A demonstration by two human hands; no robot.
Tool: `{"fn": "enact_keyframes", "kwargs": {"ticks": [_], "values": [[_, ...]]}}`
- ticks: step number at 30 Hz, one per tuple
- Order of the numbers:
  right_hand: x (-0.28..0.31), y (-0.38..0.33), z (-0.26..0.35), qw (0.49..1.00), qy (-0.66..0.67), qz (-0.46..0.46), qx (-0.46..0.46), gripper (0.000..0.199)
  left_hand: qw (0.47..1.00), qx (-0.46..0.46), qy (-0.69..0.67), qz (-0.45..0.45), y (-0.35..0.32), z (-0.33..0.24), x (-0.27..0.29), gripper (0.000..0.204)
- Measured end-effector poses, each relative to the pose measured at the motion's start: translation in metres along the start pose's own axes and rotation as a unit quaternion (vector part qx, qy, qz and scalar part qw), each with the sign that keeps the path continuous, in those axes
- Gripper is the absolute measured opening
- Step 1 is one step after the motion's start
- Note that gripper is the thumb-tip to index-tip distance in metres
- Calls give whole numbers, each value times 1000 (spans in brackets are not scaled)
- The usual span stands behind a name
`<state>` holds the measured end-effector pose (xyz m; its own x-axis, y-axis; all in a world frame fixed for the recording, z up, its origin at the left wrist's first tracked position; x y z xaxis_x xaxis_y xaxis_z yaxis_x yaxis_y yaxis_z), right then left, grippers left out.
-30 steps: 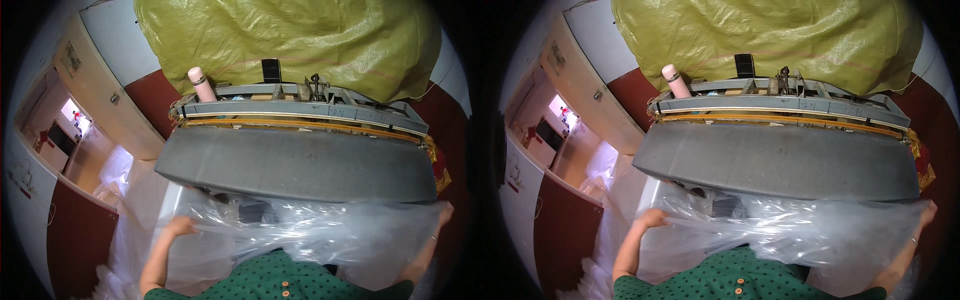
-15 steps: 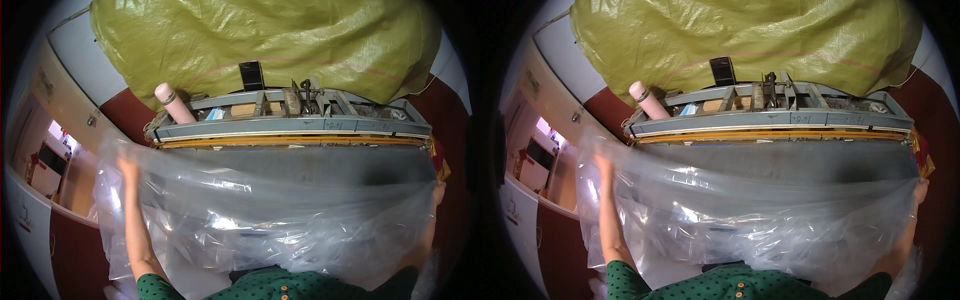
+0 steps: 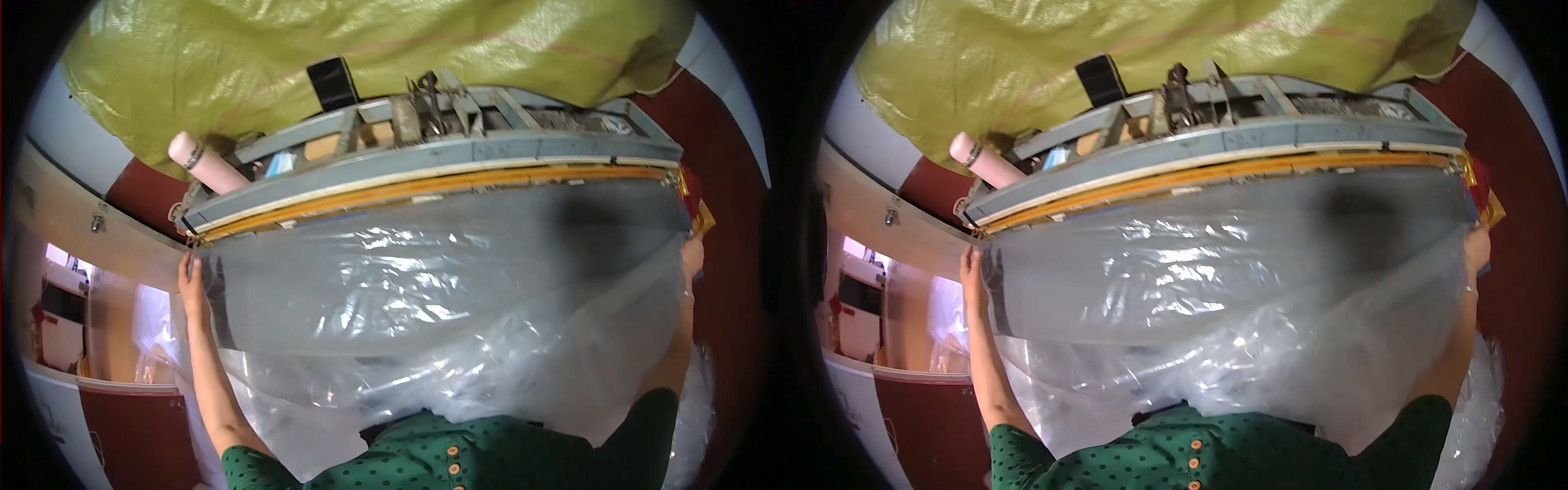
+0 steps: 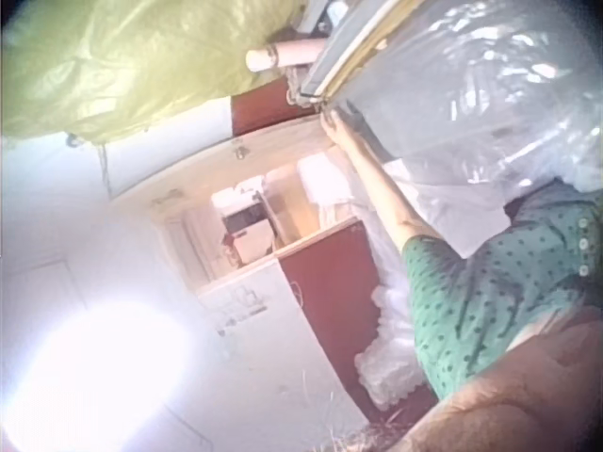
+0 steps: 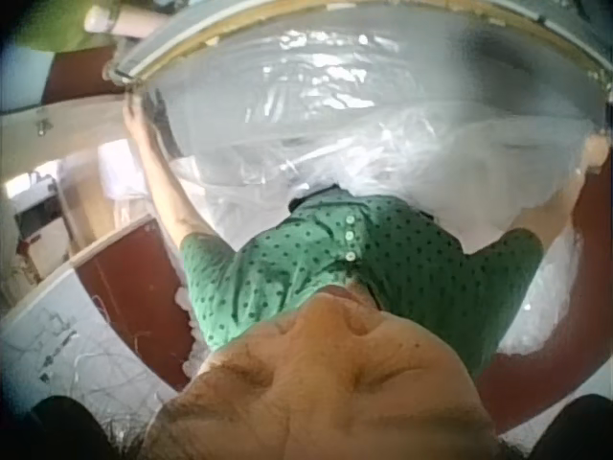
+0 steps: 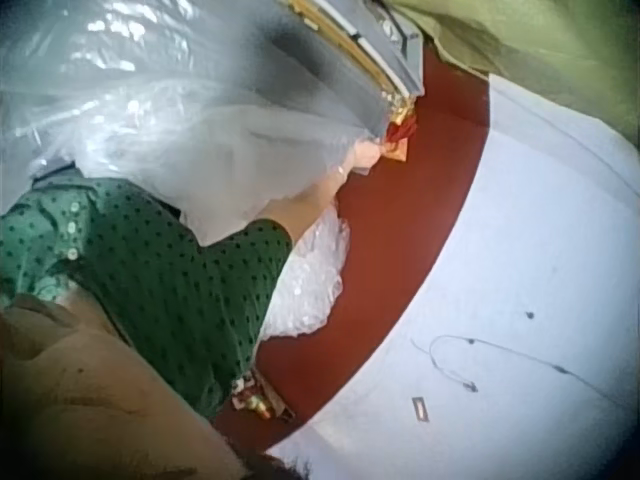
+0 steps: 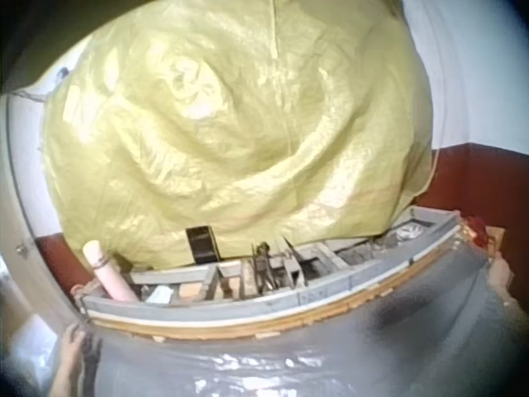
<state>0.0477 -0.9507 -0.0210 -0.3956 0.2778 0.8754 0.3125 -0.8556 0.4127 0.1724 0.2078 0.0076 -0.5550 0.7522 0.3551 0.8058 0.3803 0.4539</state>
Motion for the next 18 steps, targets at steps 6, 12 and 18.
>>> {"fn": "enact_keyframes", "kwargs": {"ticks": [6,12,18], "values": [[11,-3,-6,999,-28,14,-3,36,704,194,-263,631,-302,-225,-173,27],[17,-6,1,1000,-9,12,18,34,759,53,63,646,-453,-153,-243,28],[5,-3,1,999,10,23,30,32,824,47,-160,541,-418,-241,-240,26]]}}
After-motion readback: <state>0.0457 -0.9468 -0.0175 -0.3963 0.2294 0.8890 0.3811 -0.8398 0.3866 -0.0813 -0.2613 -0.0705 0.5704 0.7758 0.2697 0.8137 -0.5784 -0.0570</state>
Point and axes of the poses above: each hand's wrist, its own y-axis towards the middle knuckle, its own x-axis out of the back of the hand, z = x × y, the point moved 10 cm from there along y, towards the middle knuckle, and after that the axes turned 10 degrees about -x, right-handed, at the moved point
